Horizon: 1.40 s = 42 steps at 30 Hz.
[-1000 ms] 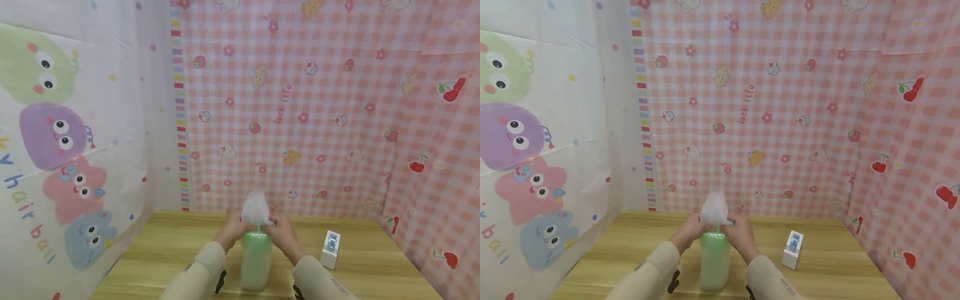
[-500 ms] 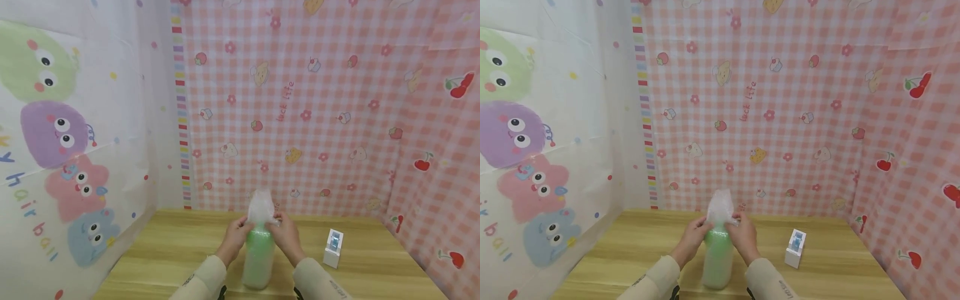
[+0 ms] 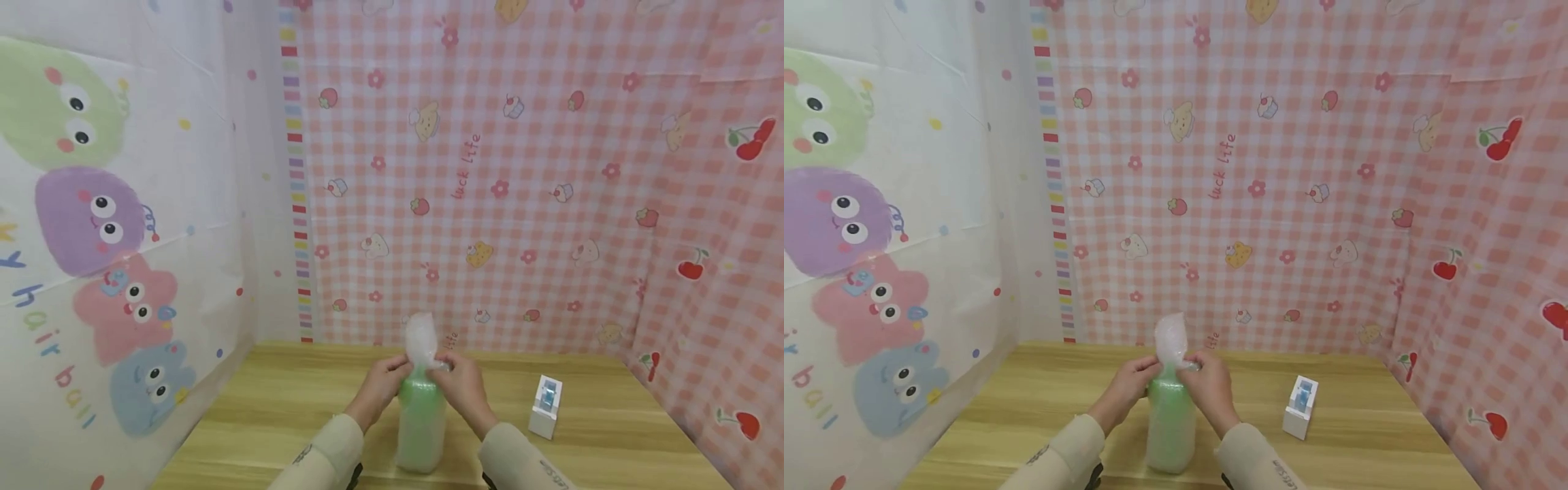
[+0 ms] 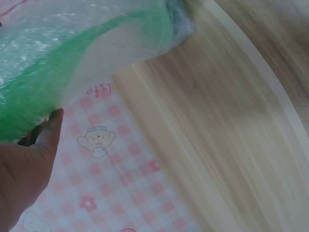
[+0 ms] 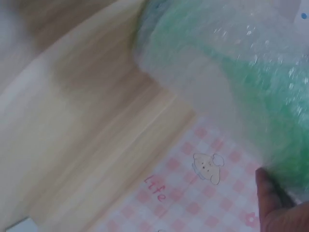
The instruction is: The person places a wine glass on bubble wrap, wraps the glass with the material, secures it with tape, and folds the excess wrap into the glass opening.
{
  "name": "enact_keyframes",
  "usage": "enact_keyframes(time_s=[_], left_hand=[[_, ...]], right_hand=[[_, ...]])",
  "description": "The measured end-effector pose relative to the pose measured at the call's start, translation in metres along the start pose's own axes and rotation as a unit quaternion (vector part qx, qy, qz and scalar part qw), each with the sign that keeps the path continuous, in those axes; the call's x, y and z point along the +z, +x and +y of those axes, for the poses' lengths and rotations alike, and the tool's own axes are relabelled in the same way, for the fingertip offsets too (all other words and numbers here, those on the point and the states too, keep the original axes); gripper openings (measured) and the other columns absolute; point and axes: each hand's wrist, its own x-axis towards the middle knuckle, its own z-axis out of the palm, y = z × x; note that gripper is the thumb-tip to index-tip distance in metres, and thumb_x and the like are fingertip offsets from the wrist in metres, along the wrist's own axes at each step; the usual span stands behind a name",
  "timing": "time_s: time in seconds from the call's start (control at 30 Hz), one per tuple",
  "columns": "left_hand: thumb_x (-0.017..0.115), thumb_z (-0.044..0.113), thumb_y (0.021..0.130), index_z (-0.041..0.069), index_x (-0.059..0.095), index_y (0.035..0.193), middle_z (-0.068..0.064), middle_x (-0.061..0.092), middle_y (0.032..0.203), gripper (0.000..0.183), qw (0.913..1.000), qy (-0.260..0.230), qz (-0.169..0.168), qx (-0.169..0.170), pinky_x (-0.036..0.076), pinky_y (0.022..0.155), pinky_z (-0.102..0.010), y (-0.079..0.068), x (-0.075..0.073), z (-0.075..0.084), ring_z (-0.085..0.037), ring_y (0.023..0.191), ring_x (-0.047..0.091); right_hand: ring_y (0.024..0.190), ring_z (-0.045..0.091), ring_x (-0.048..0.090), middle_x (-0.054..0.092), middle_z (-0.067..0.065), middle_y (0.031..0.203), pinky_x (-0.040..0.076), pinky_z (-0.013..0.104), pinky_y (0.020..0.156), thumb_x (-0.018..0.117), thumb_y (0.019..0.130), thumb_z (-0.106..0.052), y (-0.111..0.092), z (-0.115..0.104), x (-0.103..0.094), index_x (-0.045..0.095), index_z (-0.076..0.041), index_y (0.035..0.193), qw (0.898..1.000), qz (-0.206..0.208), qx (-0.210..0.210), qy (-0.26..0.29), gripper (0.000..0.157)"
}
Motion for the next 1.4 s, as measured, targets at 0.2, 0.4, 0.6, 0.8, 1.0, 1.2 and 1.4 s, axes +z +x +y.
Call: enact_keyframes(time_s=[0.2,0.4,0.6,0.8,1.0,1.2,1.4], left_hand=[[0.061,0.008,0.094,-0.004,0.063,0.126,-0.014,0.068,0.111,0.035,0.9991,0.022,0.034,-0.01,0.056,0.075,-0.032,0.0,-0.002,0.002,-0.016,0.087,0.063],[0.063,0.0,0.088,-0.003,0.064,0.121,-0.016,0.066,0.117,0.032,0.9965,0.049,0.064,-0.021,0.055,0.082,-0.037,0.001,-0.005,0.005,-0.023,0.098,0.063],[0.066,-0.002,0.084,-0.003,0.065,0.116,-0.012,0.068,0.105,0.032,0.9939,0.064,0.084,-0.033,0.057,0.075,-0.034,0.005,-0.003,0.004,-0.021,0.088,0.063],[0.067,0.002,0.084,-0.001,0.071,0.102,-0.005,0.067,0.089,0.019,0.9932,0.068,0.085,-0.04,0.053,0.062,-0.027,0.007,-0.003,0.004,-0.016,0.075,0.059],[0.053,0.023,0.095,0.005,0.067,0.088,0.001,0.061,0.079,0.024,0.9957,0.082,0.033,-0.028,0.049,0.066,-0.029,0.005,-0.006,0.007,-0.013,0.073,0.055],[0.044,0.053,0.102,0.004,0.067,0.113,-0.003,0.068,0.095,0.055,0.9972,0.055,-0.013,-0.05,0.055,0.083,-0.039,0.002,-0.005,0.012,-0.016,0.087,0.064],[0.059,0.036,0.1,0.0,0.06,0.112,-0.011,0.066,0.1,0.037,0.9899,0.109,0.088,-0.022,0.056,0.076,-0.038,0.007,0.007,0.008,-0.022,0.088,0.063]], right_hand=[[0.09,0.019,0.063,0.07,0.007,0.107,0.056,0.036,0.076,0.071,0.09,-0.024,-0.002,0.003,-0.01,0.068,-0.006,0.12,0.992,-0.117,-0.038,-0.012,0.035],[0.127,0.042,0.049,0.051,0.016,0.142,0.044,0.062,0.099,0.08,0.081,-0.048,-0.001,0.002,-0.014,0.061,-0.009,0.132,0.982,-0.162,-0.063,-0.072,0.067],[0.116,0.029,0.057,0.06,0.006,0.126,0.05,0.049,0.097,0.084,0.076,-0.038,-0.005,0.007,-0.009,0.066,-0.006,0.126,0.958,-0.076,-0.224,-0.16,0.061],[0.106,0.025,0.062,0.068,0.005,0.114,0.052,0.047,0.09,0.076,0.085,-0.037,-0.005,0.008,-0.01,0.07,-0.005,0.119,0.909,-0.046,-0.342,-0.234,0.047],[0.116,0.031,0.059,0.067,0.009,0.122,0.042,0.057,0.1,0.063,0.095,-0.045,0.001,0.002,-0.018,0.07,-0.006,0.12,0.894,-0.088,-0.31,-0.31,0.047],[0.119,0.032,0.057,0.065,0.008,0.125,0.037,0.059,0.105,0.061,0.096,-0.044,0.001,-0.002,-0.023,0.069,-0.01,0.123,0.898,-0.114,-0.279,-0.321,0.045],[0.118,0.033,0.057,0.067,0.006,0.121,0.039,0.058,0.104,0.062,0.096,-0.045,-0.002,0.002,-0.024,0.071,-0.014,0.121,0.905,-0.105,-0.283,-0.301,0.041]])
